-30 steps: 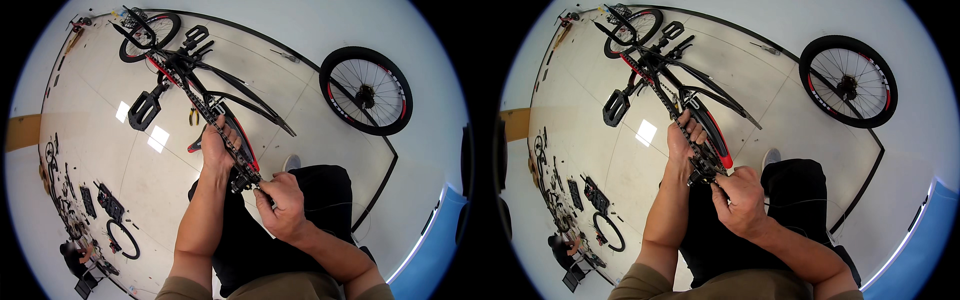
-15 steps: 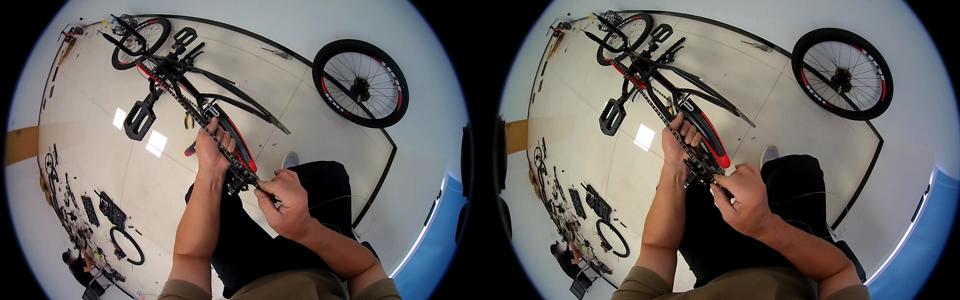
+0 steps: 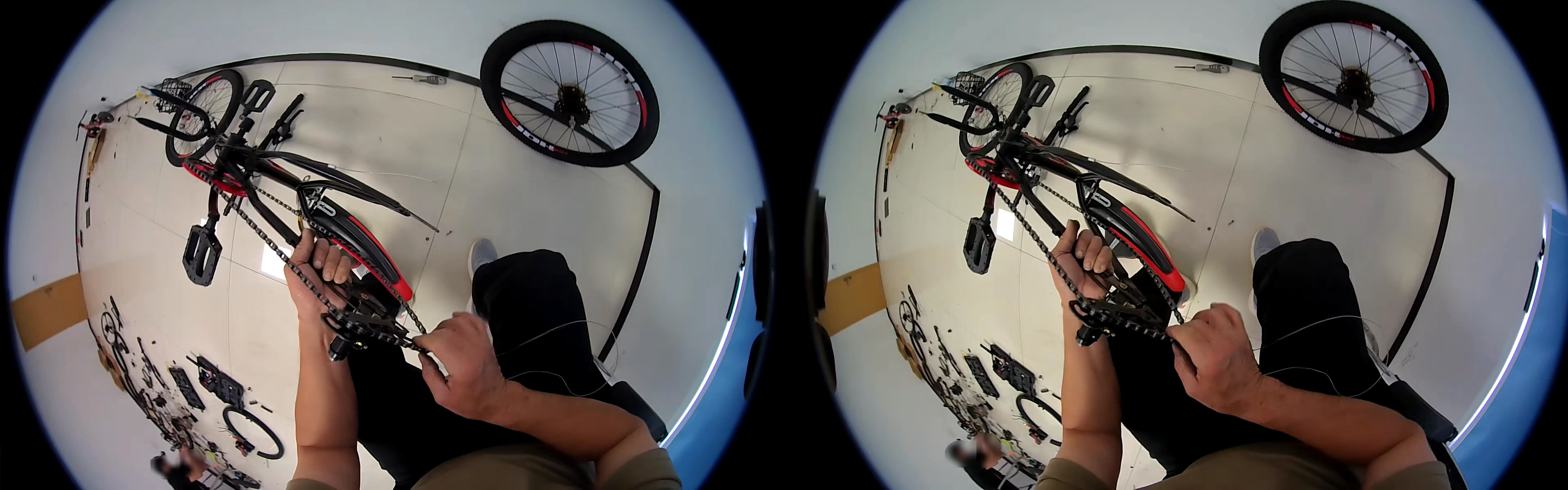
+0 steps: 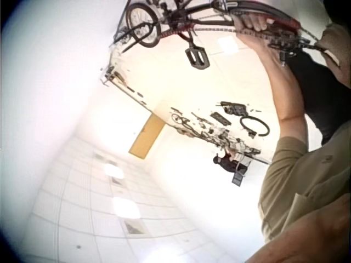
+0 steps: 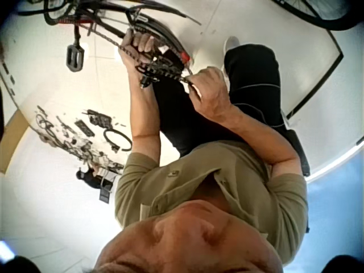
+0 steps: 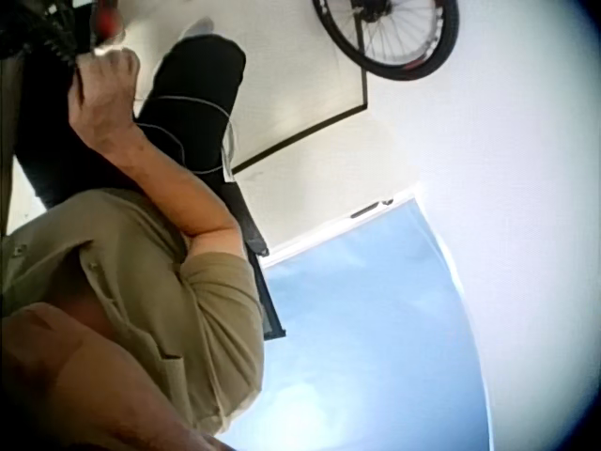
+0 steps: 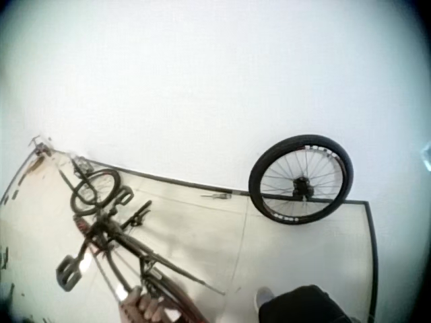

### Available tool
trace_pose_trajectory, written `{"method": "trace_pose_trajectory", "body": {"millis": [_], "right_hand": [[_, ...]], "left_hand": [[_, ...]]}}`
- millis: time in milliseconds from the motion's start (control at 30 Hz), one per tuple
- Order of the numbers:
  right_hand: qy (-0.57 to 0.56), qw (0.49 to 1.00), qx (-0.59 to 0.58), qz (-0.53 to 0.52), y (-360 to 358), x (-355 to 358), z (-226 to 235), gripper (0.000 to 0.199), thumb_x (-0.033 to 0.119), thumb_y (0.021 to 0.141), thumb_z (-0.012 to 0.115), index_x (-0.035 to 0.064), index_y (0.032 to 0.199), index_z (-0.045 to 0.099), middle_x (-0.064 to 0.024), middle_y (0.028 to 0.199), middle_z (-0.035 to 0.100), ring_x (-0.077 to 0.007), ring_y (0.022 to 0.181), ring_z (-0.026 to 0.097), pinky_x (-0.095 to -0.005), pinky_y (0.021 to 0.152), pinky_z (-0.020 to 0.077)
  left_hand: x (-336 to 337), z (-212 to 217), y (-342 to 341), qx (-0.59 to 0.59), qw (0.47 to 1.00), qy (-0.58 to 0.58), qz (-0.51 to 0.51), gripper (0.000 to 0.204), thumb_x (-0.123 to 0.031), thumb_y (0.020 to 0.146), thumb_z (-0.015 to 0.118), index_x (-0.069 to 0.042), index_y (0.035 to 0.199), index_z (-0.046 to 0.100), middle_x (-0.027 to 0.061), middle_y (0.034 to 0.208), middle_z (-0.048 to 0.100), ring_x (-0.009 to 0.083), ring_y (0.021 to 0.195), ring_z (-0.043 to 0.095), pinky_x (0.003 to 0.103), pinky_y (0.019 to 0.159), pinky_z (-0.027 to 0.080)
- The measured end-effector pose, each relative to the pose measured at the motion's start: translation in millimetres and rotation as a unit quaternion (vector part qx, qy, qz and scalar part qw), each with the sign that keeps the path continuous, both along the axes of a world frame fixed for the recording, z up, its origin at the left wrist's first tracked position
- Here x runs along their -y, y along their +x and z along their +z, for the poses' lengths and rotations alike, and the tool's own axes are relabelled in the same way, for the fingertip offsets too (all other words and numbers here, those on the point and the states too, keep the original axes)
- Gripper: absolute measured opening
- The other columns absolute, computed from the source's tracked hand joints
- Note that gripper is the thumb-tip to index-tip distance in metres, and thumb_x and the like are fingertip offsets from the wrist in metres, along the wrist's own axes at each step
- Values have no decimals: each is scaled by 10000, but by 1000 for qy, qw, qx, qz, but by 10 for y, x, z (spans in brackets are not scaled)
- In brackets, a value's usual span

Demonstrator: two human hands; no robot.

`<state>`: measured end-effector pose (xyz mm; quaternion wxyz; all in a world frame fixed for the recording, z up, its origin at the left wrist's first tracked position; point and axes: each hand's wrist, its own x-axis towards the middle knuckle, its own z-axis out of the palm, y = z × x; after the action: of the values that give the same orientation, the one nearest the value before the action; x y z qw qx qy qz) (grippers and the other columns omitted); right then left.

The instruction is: The person installs the rear wheel onto a bicycle frame, aligns the cassette, and threads the chain through the derailleur. The person repeatedly removes and reattaches the wheel to adjust chain tension and alignment, then rotates the pedals to test chain movement.

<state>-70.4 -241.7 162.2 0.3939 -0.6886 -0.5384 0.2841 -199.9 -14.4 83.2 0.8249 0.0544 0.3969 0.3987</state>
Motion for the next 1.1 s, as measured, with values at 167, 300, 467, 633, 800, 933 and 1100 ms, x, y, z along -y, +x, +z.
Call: {"method": "trace_pose_trajectory", "body": {"millis": [167, 300, 467, 633, 800, 933, 1100], "right_hand": [[-29, 995, -95, 11, -196, 105, -63, 419, -5, 804, 711, -31, 1214, 629, -186, 1119, 670, -373, 1044, 639, -478, 1004, 474], [-49, 983, -172, -27, -220, 25, -71, 401, -8, 851, 693, -52, 1243, 621, -223, 1225, 657, -406, 1151, 623, -464, 1024, 500], [-70, 903, -416, -80, -335, -32, -154, 311, -3, 931, 665, -67, 1234, 640, -240, 1273, 658, -376, 1178, 649, -391, 1013, 515], [-78, 878, -463, -89, -369, -27, -182, 282, -36, 963, 623, -74, 1242, 649, -233, 1278, 667, -311, 1153, 673, -347, 1006, 511], [-97, 870, -469, -117, -307, -55, -89, 254, -56, 973, 607, -84, 1221, 655, -212, 1286, 671, -243, 1135, 676, -311, 969, 517], [-80, 841, -512, -152, -348, -35, -87, 234, -60, 974, 606, -88, 1198, 664, -194, 1281, 677, -175, 1106, 669, -285, 925, 520], [-123, 859, -478, -136, -277, 40, -126, 216, -62, 972, 611, -86, 1178, 672, -183, 1284, 676, -145, 1061, 664, -265, 890, 516]], "left_hand": [[20, 58, 63, -12, 1000, -8, 6, 225, -165, 1101, 529, -103, 893, 470, -27, 599, 341, 114, 436, 332, 299, 406, 314], [24, -8, 22, 0, 1000, 8, 3, 221, -160, 1105, 520, -96, 896, 481, -25, 607, 349, 119, 444, 349, 302, 422, 327], [27, 26, 35, -1, 1000, 17, -6, 180, -144, 1097, 530, -84, 929, 502, -17, 647, 366, 119, 504, 381, 303, 476, 356], [56, 50, 85, -202, 975, 91, -28, 101, -120, 1023, 605, -33, 1062, 574, 1, 710, 450, 126, 608, 451, 293, 569, 392], [92, 89, 39, -483, 843, 193, -134, 212, -124, 916, 669, 10, 1070, 613, 27, 850, 546, 130, 756, 536, 281, 614, 452], [190, 257, 161, -377, 913, 109, -115, 373, -157, 927, 658, 39, 1227, 553, 125, 1042, 547, 268, 939, 631, 427, 671, 599], [212, 229, 178, -311, 940, 60, -124, 465, -171, 949, 607, 37, 1343, 478, 177, 1134, 527, 370, 992, 675, 519, 694, 662]]}}
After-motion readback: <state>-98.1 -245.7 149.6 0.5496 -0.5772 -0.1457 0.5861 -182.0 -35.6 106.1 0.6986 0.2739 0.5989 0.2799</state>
